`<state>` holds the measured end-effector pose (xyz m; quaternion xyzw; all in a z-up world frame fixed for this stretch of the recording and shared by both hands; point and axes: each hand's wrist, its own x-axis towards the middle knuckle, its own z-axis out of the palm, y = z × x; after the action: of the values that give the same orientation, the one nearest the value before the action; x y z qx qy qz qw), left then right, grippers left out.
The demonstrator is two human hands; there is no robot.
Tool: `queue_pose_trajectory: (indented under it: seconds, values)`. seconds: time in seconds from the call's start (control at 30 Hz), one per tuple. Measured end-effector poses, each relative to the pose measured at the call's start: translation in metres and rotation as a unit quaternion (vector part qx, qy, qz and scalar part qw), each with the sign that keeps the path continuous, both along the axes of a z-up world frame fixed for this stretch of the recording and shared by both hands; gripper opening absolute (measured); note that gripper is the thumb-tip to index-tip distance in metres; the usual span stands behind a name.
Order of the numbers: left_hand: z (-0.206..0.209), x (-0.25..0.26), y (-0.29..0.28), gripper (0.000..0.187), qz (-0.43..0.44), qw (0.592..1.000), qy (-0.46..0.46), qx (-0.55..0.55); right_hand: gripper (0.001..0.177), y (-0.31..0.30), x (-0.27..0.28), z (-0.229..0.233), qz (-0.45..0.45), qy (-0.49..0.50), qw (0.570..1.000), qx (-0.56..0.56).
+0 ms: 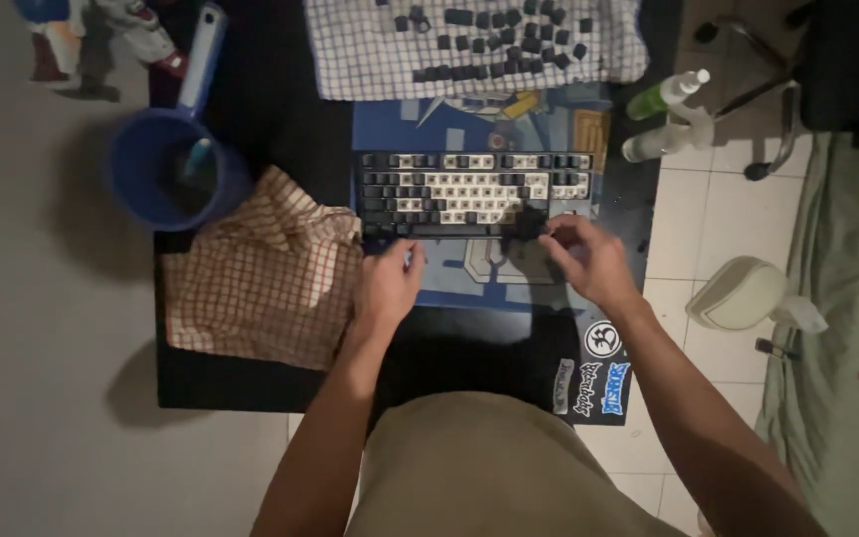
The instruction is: Assembling a mechanical keyboard by placing keycaps onto switches.
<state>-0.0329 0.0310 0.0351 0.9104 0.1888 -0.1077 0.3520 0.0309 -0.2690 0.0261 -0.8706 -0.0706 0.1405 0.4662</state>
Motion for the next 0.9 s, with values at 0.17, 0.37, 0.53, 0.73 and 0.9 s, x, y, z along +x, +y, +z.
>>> queue_pose_trajectory:
  seconds: [0.17, 0.37, 0.53, 0.73, 0.9]
  values:
    - [-0.021, 0.008, -0.007, 0.031, -0.078, 0.994, -0.006, 0.071, 0.031, -0.023, 0.006, -0.008, -0.001, -0.048, 0.999, -0.019]
    - [-0.059, 0.016, -0.016, 0.036, -0.167, 0.977, -0.128, 0.037, 0.027, -0.046, 0.011, -0.014, -0.041, -0.024, 0.999, -0.023]
    - [-0.045, 0.032, -0.033, 0.051, -0.191, 0.977, -0.053, 0.074, 0.026, -0.057, 0.023, -0.024, -0.048, -0.036, 0.998, -0.033]
    - [-0.045, 0.036, -0.045, 0.058, -0.210, 0.971, -0.006, 0.114, 0.025, -0.065, 0.047, -0.041, -0.060, -0.048, 0.997, -0.015]
    - [-0.044, 0.039, -0.046, 0.060, -0.211, 0.968, -0.007, 0.136, 0.022, -0.064, 0.071, -0.046, -0.010, -0.154, 0.987, -0.037]
